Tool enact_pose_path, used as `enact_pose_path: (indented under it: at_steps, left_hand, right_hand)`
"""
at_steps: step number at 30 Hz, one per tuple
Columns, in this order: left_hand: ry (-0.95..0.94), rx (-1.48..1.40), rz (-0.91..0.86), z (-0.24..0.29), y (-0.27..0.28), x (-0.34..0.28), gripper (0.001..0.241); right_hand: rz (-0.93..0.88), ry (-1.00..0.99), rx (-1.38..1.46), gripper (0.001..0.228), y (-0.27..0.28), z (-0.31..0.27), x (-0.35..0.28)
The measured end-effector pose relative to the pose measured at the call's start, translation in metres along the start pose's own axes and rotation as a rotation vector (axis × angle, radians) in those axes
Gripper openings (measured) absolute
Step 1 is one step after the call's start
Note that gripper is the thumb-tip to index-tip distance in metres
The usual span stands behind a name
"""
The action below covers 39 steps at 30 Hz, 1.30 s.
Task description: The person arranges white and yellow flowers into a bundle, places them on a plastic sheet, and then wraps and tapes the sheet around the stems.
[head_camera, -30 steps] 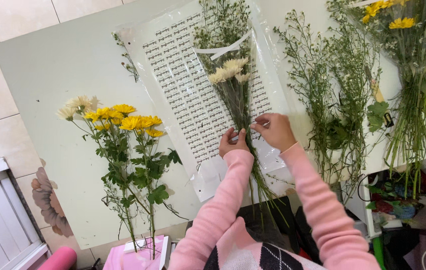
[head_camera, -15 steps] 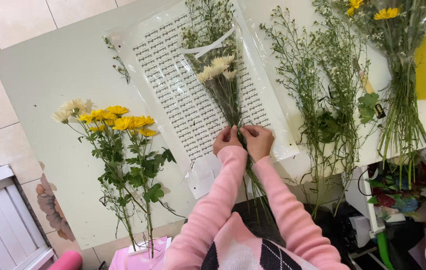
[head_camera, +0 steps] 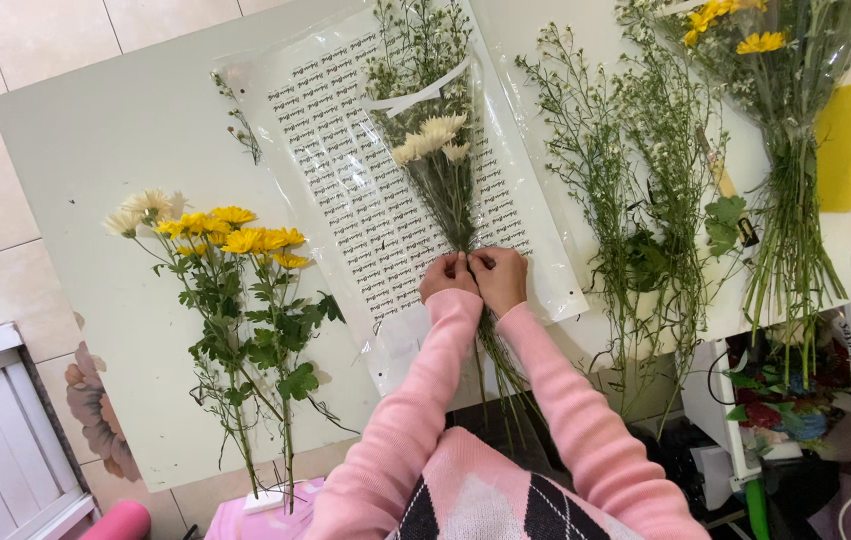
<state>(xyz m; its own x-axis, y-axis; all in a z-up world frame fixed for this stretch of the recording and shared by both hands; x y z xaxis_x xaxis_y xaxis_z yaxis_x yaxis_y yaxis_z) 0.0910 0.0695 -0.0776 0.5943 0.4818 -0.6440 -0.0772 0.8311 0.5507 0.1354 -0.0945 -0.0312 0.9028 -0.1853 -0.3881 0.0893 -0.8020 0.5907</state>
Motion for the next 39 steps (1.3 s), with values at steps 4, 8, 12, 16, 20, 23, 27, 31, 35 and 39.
enact_pose_path:
  at_steps: [4, 8, 12, 16, 20, 23, 27, 31, 35, 39]
  left_hand:
    - [0.008, 0.092, -0.042, 0.000, -0.001, 0.001, 0.013]
    - [0.081, -0.050, -0.071, -0.012, -0.009, 0.006, 0.012]
    - [0.130, -0.144, -0.026, -0.019, -0.010, 0.003, 0.008]
    - [0.218, -0.260, -0.005, -0.020, -0.014, -0.007, 0.005]
    - [0.149, -0.360, 0.061, -0.008, -0.008, -0.021, 0.006]
    - [0.083, -0.375, 0.106, -0.006, -0.008, -0.019, 0.006]
    - [0.037, -0.353, 0.137, -0.005, -0.004, -0.020, 0.007]
    - [-0.011, -0.322, 0.163, -0.006, -0.006, -0.020, 0.008]
    - [-0.086, -0.347, 0.214, -0.005, -0.004, -0.022, 0.010]
    - [-0.073, -0.409, 0.230, -0.008, -0.005, -0.022, 0.012]
  right_hand:
    - [-0.045, 0.030, -0.017, 0.010, -0.006, 0.002, 0.003]
    - [-0.071, 0.066, -0.015, 0.007, 0.005, -0.023, -0.008]
    - [-0.076, -0.024, 0.119, 0.008, -0.003, 0.004, -0.001]
    - [-0.110, -0.107, 0.400, 0.012, -0.007, 0.021, 0.001]
    - [-0.098, -0.151, 0.532, 0.016, -0.009, 0.028, 0.002]
    - [-0.093, -0.136, 0.521, 0.017, -0.005, 0.021, 0.001]
    - [-0.099, -0.139, 0.476, 0.017, -0.011, 0.029, 0.007]
    - [-0.111, -0.146, 0.373, 0.017, -0.004, 0.018, 0.007]
    - [-0.109, -0.151, 0.275, 0.016, 0.004, 0.009, 0.005]
    - [-0.122, -0.150, 0.202, 0.015, 0.004, 0.008, 0.008]
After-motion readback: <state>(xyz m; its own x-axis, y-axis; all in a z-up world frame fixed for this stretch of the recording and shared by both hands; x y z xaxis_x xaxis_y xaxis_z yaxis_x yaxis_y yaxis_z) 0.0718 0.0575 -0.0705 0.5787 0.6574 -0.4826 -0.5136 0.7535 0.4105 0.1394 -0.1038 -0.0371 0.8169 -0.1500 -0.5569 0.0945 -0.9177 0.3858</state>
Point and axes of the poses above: each hand's wrist, its own x-axis towards the middle knuckle, its own y-axis out of the back of the hand, z = x × y, the point moved 10 cm from there along x, towards the middle knuckle, and after that the axes turned 5 degrees about -z, right-handed, at the moved point
